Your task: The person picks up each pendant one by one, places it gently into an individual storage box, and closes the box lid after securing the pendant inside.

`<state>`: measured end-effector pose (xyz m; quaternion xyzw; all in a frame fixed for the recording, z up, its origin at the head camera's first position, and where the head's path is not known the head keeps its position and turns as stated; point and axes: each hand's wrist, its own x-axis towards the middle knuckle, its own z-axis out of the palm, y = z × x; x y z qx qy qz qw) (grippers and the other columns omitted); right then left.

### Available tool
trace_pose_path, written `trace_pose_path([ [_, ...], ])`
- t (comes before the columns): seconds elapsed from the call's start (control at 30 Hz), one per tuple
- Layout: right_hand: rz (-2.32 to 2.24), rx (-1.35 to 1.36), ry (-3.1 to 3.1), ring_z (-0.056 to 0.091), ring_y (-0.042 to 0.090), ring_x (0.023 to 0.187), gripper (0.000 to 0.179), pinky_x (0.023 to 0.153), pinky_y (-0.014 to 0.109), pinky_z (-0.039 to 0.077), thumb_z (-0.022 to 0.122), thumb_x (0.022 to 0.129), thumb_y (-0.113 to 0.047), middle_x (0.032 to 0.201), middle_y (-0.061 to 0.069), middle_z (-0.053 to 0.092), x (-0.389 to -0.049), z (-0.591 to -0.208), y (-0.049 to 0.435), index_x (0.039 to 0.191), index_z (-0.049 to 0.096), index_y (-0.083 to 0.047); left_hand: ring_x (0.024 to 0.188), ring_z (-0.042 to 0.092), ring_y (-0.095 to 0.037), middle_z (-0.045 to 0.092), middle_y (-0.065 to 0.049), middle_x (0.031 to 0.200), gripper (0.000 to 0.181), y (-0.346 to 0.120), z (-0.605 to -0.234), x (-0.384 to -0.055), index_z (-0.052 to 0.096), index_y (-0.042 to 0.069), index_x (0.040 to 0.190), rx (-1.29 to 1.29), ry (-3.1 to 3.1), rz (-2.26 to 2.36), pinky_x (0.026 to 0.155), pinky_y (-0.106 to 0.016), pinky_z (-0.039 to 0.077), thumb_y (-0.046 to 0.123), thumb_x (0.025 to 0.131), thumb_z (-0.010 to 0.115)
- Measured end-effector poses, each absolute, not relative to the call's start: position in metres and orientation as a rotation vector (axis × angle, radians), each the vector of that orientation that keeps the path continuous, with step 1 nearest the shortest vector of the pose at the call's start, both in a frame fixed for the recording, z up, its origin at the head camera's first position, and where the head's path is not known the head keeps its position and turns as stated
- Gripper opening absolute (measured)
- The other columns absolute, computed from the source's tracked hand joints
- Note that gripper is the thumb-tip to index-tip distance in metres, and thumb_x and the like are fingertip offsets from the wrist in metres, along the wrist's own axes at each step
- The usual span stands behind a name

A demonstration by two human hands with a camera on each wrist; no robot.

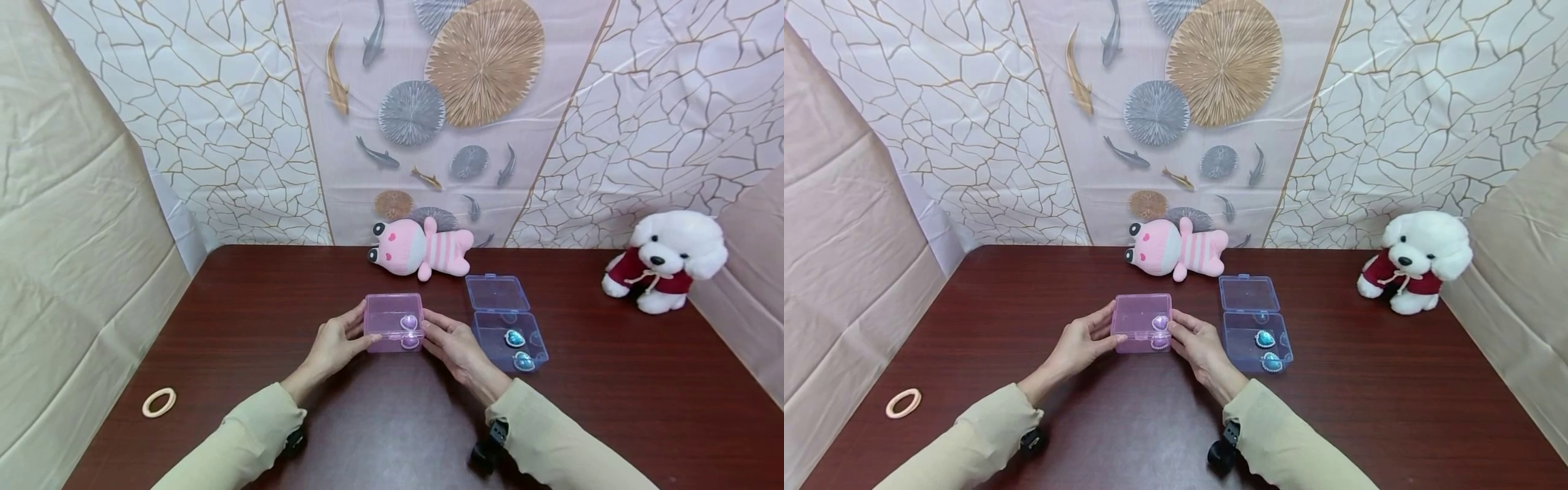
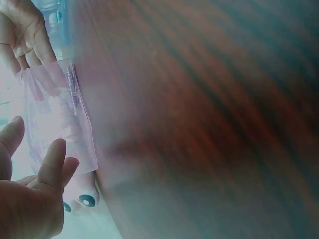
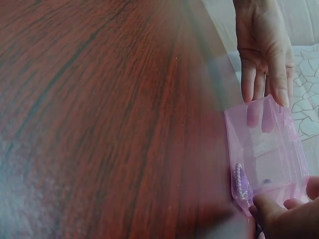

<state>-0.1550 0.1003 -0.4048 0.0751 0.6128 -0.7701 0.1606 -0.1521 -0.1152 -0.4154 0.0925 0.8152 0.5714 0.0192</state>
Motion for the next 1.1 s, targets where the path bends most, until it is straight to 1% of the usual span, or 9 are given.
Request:
trace_pose_path([
  [0.23, -2.212, 0.221, 1.718, 0.057, 0.011, 0.106, 0.043, 0.105, 0.038, 0.039, 0.049, 0.095, -0.001, 0.139, 0.022, 0.045, -0.153, -0.406, 0.101, 0.138, 0.042, 0.004, 0.113, 0.058, -0.031, 0.048, -0.019, 0.136, 0.070, -0.116, -0.417, -0.154, 0.041, 0.000, 0.139, 0.313, 2.545, 1.759, 0.084, -0.031, 0.052, 0.009, 0.079, 0.076],
  [0.37, -2.249, 0.161, 1.700, 0.058, 0.011, 0.106, 0.047, 0.098, 0.032, 0.045, 0.055, 0.093, -0.004, 0.137, 0.019, 0.050, -0.151, -0.408, 0.103, 0.137, 0.043, 0.004, 0.113, 0.058, -0.030, 0.047, -0.019, 0.136, 0.068, -0.116, -0.416, -0.154, 0.041, 0.000, 0.139, 0.310, 2.542, 1.756, 0.084, -0.031, 0.052, 0.010, 0.081, 0.074],
  [0.4, -2.268, 0.133, 1.682, 0.059, 0.011, 0.105, 0.046, 0.095, 0.029, 0.047, 0.057, 0.092, -0.006, 0.134, 0.017, 0.053, -0.151, -0.409, 0.103, 0.136, 0.045, 0.003, 0.113, 0.058, -0.030, 0.047, -0.019, 0.137, 0.066, -0.116, -0.416, -0.154, 0.041, 0.000, 0.139, 0.304, 2.541, 1.757, 0.084, -0.030, 0.052, 0.011, 0.082, 0.073],
  [0.5, -2.289, 0.091, 1.679, 0.059, 0.010, 0.103, 0.048, 0.093, 0.027, 0.049, 0.060, 0.091, -0.007, 0.132, 0.016, 0.055, -0.150, -0.410, 0.104, 0.135, 0.047, 0.004, 0.114, 0.057, -0.030, 0.048, -0.020, 0.136, 0.060, -0.116, -0.416, -0.153, 0.042, -0.001, 0.138, 0.302, 2.543, 1.768, 0.086, -0.030, 0.051, 0.011, 0.086, 0.068],
  [0.6, -2.265, 0.097, 1.700, 0.059, 0.010, 0.105, 0.046, 0.098, 0.031, 0.046, 0.056, 0.093, -0.004, 0.135, 0.018, 0.051, -0.150, -0.411, 0.104, 0.136, 0.044, 0.004, 0.113, 0.057, -0.031, 0.048, -0.022, 0.134, 0.056, -0.117, -0.417, -0.153, 0.043, -0.002, 0.137, 0.301, 2.543, 1.782, 0.087, -0.031, 0.050, 0.009, 0.087, 0.066],
  [0.67, -2.229, 0.114, 1.736, 0.057, 0.011, 0.107, 0.045, 0.102, 0.034, 0.042, 0.051, 0.094, -0.001, 0.138, 0.023, 0.046, -0.151, -0.412, 0.103, 0.138, 0.041, 0.005, 0.114, 0.057, -0.031, 0.048, -0.023, 0.134, 0.056, -0.116, -0.418, -0.153, 0.043, -0.002, 0.137, 0.296, 2.528, 1.799, 0.088, -0.031, 0.050, 0.008, 0.087, 0.066],
  [0.8, -2.206, 0.101, 1.761, 0.056, 0.013, 0.110, 0.045, 0.102, 0.037, 0.040, 0.049, 0.095, 0.001, 0.138, 0.028, 0.043, -0.151, -0.412, 0.104, 0.138, 0.039, 0.008, 0.113, 0.057, -0.031, 0.049, -0.022, 0.133, 0.057, -0.116, -0.417, -0.153, 0.044, -0.002, 0.137, 0.271, 2.511, 1.817, 0.087, -0.031, 0.051, 0.008, 0.086, 0.067],
  [0.93, -2.210, 0.088, 1.756, 0.056, 0.014, 0.111, 0.046, 0.099, 0.034, 0.043, 0.050, 0.094, 0.002, 0.138, 0.029, 0.042, -0.151, -0.413, 0.105, 0.138, 0.038, 0.008, 0.113, 0.058, -0.031, 0.050, -0.021, 0.133, 0.057, -0.115, -0.416, -0.154, 0.044, -0.001, 0.137, 0.254, 2.522, 1.798, 0.087, -0.032, 0.051, 0.007, 0.086, 0.067],
  [1.1, -2.216, 0.090, 1.749, 0.057, 0.011, 0.107, 0.046, 0.095, 0.028, 0.047, 0.049, 0.094, 0.002, 0.138, 0.030, 0.042, -0.152, -0.416, 0.105, 0.138, 0.038, 0.008, 0.114, 0.058, -0.030, 0.050, -0.021, 0.134, 0.057, -0.114, -0.415, -0.155, 0.044, 0.001, 0.138, 0.224, 2.512, 1.788, 0.088, -0.034, 0.051, 0.006, 0.086, 0.067],
])
